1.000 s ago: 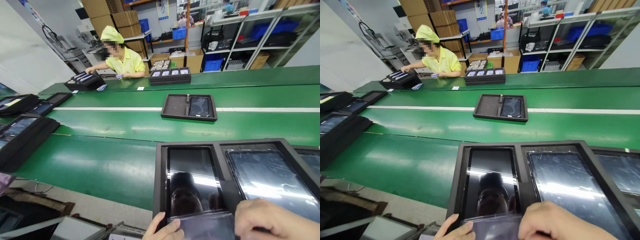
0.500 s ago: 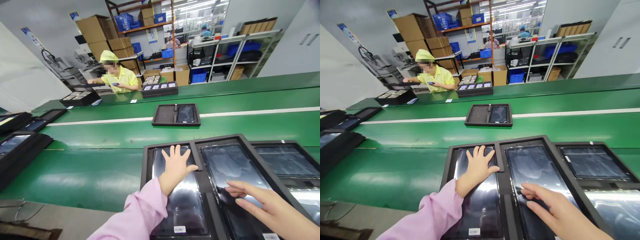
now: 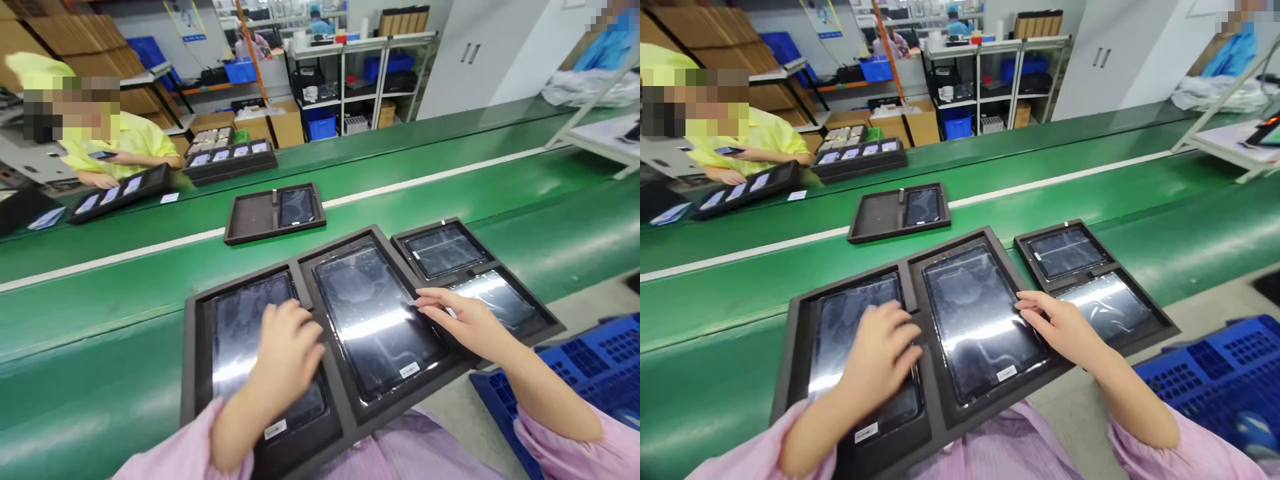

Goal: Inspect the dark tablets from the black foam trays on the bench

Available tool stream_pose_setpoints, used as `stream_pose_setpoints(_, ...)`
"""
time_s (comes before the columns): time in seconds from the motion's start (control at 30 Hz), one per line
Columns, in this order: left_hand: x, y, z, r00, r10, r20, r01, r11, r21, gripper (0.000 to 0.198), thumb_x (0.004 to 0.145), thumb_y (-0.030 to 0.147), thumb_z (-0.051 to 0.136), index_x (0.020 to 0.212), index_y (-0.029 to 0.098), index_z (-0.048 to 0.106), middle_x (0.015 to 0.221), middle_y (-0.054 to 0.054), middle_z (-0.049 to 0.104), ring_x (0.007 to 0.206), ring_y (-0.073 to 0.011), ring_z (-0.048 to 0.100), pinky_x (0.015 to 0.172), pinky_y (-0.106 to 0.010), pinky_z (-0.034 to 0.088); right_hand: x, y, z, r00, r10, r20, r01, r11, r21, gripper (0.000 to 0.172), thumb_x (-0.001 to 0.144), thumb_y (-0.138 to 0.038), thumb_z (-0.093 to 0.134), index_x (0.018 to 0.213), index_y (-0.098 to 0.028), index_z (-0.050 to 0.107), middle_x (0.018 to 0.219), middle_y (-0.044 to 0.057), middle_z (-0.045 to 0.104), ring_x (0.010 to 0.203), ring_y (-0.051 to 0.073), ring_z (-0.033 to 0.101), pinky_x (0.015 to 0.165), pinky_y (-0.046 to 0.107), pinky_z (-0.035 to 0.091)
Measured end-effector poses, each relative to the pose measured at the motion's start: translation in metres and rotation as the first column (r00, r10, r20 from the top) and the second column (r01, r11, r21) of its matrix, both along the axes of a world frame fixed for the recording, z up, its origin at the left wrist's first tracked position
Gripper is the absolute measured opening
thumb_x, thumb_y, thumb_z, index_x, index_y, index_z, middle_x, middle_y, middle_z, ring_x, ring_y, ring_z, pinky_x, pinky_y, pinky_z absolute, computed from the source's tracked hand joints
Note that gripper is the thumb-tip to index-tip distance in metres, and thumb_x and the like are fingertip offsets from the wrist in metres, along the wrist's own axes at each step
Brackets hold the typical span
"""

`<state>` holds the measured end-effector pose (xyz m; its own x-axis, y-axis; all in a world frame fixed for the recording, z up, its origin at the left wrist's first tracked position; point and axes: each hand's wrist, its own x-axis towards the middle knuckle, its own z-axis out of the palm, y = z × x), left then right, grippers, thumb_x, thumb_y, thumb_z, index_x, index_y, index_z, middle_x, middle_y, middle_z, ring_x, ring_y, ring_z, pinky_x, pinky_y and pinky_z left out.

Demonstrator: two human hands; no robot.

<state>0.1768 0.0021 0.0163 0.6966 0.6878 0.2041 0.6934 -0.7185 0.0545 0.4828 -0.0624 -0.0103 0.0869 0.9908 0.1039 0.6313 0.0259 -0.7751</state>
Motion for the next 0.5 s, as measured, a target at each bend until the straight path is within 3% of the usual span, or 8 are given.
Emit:
stream_pose_setpoints(0.07, 0.029, -0.022, 0.005, 0.952, -0.305, -0.025, 0.298, 0.943, -0.149, 0.011, 0.079, 0.03, 0.056, 0.082, 0.02, 0.059, 0.09, -0.003, 0.06, 0.094, -0.0236, 0.052, 0.092, -0.047, 0.036, -0.001, 0.002, -0.004, 1.0, -0.011, -0.028, 0.011, 1.0, -0.005, 0.028, 0.085, -0.034, 0.045, 0.107, -0.021, 0.056, 0.094, 0.006, 0.071, 0.088, 0.022, 0.067, 0.076, 0.037, 0.056)
stream_pose_setpoints(0.13, 0.05, -0.036, 0.007, 0.894, -0.433, -0.114, 0.399, 0.886, -0.235, 0.012, 0.078, 0.03, 0.057, 0.081, 0.019, 0.057, 0.086, -0.002, 0.059, 0.085, -0.0207, 0.053, 0.085, -0.041, 0.04, -0.003, 0.004, -0.008, 1.0, -0.012, -0.029, 0.012, 1.0, 0.008, 0.027, 0.085, -0.032, 0.045, 0.107, -0.02, 0.056, 0.095, 0.006, 0.071, 0.088, 0.021, 0.066, 0.078, 0.037, 0.055)
stream_pose_setpoints(0.23, 0.064, -0.039, 0.004, 0.83, -0.501, -0.245, 0.447, 0.861, -0.243, 0.012, 0.08, 0.029, 0.054, 0.081, 0.018, 0.056, 0.08, -0.003, 0.06, 0.078, -0.0206, 0.053, 0.076, -0.038, 0.042, -0.005, 0.005, -0.011, 0.999, -0.004, -0.042, 0.006, 0.999, 0.05, 0.026, 0.085, -0.028, 0.045, 0.107, -0.02, 0.056, 0.094, 0.005, 0.07, 0.088, 0.02, 0.065, 0.083, 0.038, 0.052)
stream_pose_setpoints(0.37, 0.065, -0.039, -0.005, 0.761, -0.572, -0.307, 0.541, 0.82, -0.187, 0.01, 0.082, 0.026, 0.051, 0.079, 0.018, 0.056, 0.074, -0.002, 0.061, 0.072, -0.0196, 0.052, 0.075, -0.037, 0.041, -0.006, 0.006, -0.012, 0.981, -0.042, -0.188, 0.051, 0.998, 0.045, 0.026, 0.086, -0.029, 0.046, 0.107, -0.019, 0.056, 0.091, 0.006, 0.07, 0.083, 0.019, 0.065, 0.075, 0.034, 0.053)
stream_pose_setpoints(0.43, 0.065, -0.039, -0.009, 0.762, -0.579, -0.291, 0.564, 0.814, -0.14, 0.008, 0.082, 0.022, 0.051, 0.077, 0.018, 0.056, 0.072, -0.001, 0.061, 0.069, -0.0189, 0.052, 0.076, -0.037, 0.041, -0.004, 0.006, -0.01, 0.951, -0.082, -0.298, 0.097, 0.995, 0.034, 0.025, 0.085, -0.03, 0.047, 0.105, -0.019, 0.056, 0.086, 0.005, 0.071, 0.074, 0.018, 0.065, 0.072, 0.034, 0.053)
stream_pose_setpoints(0.5, 0.061, -0.034, -0.009, 0.817, -0.534, -0.217, 0.53, 0.844, -0.081, 0.014, 0.081, 0.017, 0.047, 0.07, 0.019, 0.054, 0.067, -0.001, 0.06, 0.062, -0.0176, 0.052, 0.068, -0.033, 0.043, -0.001, 0.006, -0.008, 0.905, -0.121, -0.407, 0.149, 0.988, 0.039, 0.025, 0.084, -0.031, 0.048, 0.103, -0.019, 0.056, 0.08, 0.004, 0.071, 0.068, 0.017, 0.064, 0.069, 0.033, 0.053)
